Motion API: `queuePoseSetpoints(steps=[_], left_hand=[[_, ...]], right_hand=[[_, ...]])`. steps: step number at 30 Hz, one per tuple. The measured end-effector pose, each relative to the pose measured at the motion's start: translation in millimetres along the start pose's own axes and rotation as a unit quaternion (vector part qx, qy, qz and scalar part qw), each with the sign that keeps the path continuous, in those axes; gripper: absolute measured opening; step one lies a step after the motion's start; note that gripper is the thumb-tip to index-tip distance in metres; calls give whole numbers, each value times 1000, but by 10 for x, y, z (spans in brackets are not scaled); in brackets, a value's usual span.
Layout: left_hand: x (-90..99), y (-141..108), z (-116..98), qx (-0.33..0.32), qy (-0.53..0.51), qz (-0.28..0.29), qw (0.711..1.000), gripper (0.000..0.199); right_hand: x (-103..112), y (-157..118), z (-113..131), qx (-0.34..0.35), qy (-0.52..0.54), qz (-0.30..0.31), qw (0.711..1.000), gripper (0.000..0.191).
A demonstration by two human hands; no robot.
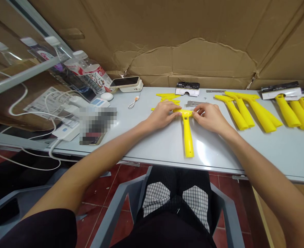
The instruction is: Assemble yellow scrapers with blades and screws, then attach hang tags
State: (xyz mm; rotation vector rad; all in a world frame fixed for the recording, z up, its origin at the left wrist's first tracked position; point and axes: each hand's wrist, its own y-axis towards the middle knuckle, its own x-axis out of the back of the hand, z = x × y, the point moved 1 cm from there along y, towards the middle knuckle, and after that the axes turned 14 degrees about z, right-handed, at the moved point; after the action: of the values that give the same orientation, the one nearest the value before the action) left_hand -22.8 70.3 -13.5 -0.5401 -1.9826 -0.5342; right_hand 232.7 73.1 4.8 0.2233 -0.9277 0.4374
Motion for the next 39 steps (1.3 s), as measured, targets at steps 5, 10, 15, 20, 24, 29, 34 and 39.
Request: queuePoseSetpoints(steps=[5,10,15,20,24,29,34,39], left_hand=[[-58,32,0,-9,0,12,1000,29],[-64,34,-3,-1,-1,15,1000,29],[-83,44,-8,-3,-7,21,1000,27],[-103,52,5,-13,2,14,1000,21],[-127,67,32,-21,6,6,1000,22],[-116,72,43,-22,-5,-20,1000,29],[-53,60,22,-5,-91,-55,994,25],[-20,102,83,56,-397,-90,912,54]], right_hand=[[7,-30,20,-2,-68,13,998,20],[-2,-47,22,5,-84,15,996,22],[6,-45,-13,-2,-93,21,995,22],[77,-50,-10,-10,-110,12,994,26],[170,-39,-9,-31,-94,-5,995,24],[260,-43,-23,-37,-81,-36,995,22],[344,-79,-20,-36,-21,-57,997,23],[340,-32,-167,-34,222,-35,974,29]])
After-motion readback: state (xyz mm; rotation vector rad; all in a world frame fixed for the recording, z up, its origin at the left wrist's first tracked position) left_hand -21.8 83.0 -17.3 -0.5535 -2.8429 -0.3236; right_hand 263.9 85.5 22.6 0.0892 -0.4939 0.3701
